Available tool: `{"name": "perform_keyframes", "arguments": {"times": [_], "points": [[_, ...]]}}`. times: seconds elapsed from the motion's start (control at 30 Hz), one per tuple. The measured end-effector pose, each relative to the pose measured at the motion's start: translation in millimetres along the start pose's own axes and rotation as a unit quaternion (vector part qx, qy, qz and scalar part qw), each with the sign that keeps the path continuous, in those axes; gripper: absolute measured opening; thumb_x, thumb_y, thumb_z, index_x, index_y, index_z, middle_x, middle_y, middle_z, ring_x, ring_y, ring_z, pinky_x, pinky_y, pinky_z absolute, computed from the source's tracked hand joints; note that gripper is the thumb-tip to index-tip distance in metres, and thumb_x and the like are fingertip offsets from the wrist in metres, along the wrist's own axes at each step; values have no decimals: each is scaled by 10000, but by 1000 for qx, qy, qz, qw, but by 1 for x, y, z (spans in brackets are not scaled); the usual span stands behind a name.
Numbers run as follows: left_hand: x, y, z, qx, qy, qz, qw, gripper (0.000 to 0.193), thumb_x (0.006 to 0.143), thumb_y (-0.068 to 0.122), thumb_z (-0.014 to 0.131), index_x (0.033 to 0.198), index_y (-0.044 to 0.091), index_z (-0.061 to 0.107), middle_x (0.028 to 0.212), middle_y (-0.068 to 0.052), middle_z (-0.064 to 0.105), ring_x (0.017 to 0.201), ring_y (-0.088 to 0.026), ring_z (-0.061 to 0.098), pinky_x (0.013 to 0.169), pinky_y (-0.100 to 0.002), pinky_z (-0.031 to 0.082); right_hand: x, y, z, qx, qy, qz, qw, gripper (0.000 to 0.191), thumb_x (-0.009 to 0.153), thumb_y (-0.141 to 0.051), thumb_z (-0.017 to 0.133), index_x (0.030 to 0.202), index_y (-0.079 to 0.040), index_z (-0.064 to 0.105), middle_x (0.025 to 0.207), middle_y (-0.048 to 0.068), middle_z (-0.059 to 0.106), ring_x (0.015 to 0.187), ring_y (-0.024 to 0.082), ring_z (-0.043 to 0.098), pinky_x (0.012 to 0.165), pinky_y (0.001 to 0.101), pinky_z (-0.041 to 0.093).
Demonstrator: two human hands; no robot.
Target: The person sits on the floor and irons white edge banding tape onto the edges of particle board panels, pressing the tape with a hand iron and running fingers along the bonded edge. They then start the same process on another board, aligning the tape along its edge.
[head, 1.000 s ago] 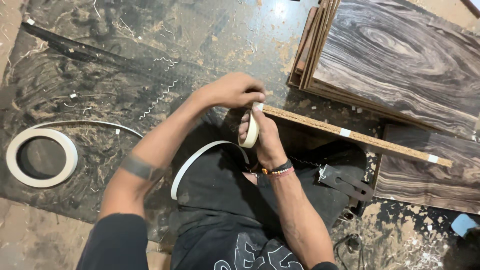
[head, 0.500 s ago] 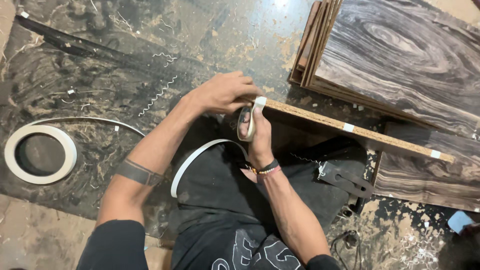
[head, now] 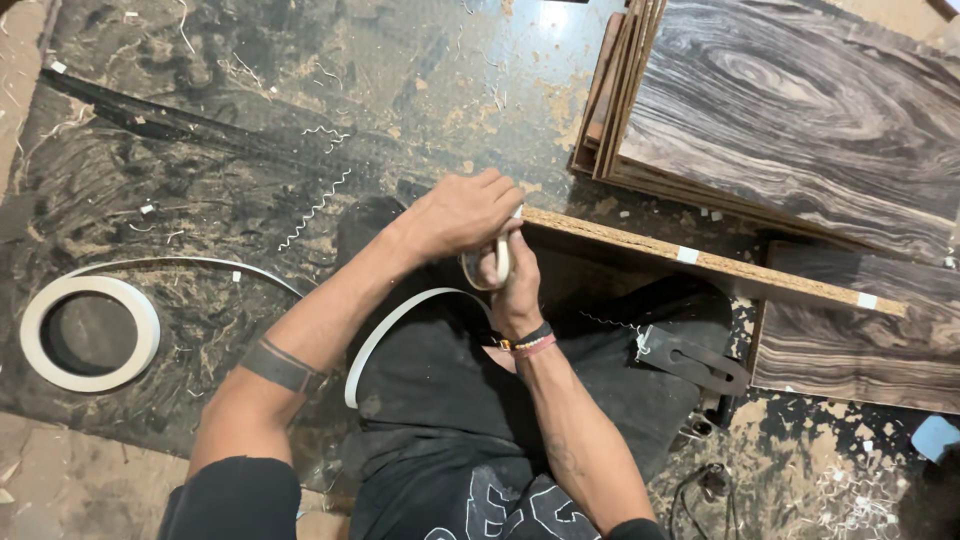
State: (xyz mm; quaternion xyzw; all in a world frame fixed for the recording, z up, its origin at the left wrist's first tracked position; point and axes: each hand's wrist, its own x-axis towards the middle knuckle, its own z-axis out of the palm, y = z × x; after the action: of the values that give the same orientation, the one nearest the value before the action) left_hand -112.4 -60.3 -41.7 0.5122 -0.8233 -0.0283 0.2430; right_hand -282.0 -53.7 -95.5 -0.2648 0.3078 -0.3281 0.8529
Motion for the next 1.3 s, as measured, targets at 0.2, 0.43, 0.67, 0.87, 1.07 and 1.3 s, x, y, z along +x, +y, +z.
{"name": "perform_keyframes", "arguments": {"times": [0.2,0.43,0.67,0.87,1.07,1.3], "points": [[1,-3,7,42,21,42,998,305,923,340,715,976,68,587,909,-82,574,888,-266,609,704,-367,547,-7,15,-9,-206,35,125,970,308,1037,-319,492,1048,-72,675,744,-27,657,571,85,530,522,267,403],[6,1,6,27,-19,-26,999,400,789,388,792,939,84,581,898,-72,590,891,-287,619,679,-411,531,-80,-67,-27,-757,-65,-106,641,311,995,-357,612,962,-61,701,770,176,702,725,373,666,633,480,519],[5,16,-9,-3,-42,-89,995,373,823,281,823,1078,107,613,1013,-64,643,1009,-298,630,879,-431,496,-215,-132,-53,-859,-136,-30,493,372,803,-250,711,1081,-17,628,831,125,705,778,333,680,658,440,550],[-9,51,-27,59,133,-55,988,466,832,170,813,1215,26,592,1182,-150,633,1152,-365,592,1030,-476,467,-233,-178,-68,-866,-34,80,492,535,848,-408,746,1315,-166,646,1049,98,732,936,283,699,767,395,563],[-44,103,34,15,-186,-53,981,515,679,367,787,1057,25,715,1042,-115,668,1054,-312,606,873,-447,483,-137,-272,-110,-890,63,-330,308,711,734,-440,764,1303,-37,621,1251,156,695,1205,341,638,1041,467,459],[-54,94,87,56,-359,-98,926,121,839,243,743,860,130,780,886,-92,740,874,-296,739,720,-441,574,-70,-230,-124,-848,49,-261,459,257,882,-270,802,1069,-138,686,962,41,677,900,292,629,777,461,445]]}}
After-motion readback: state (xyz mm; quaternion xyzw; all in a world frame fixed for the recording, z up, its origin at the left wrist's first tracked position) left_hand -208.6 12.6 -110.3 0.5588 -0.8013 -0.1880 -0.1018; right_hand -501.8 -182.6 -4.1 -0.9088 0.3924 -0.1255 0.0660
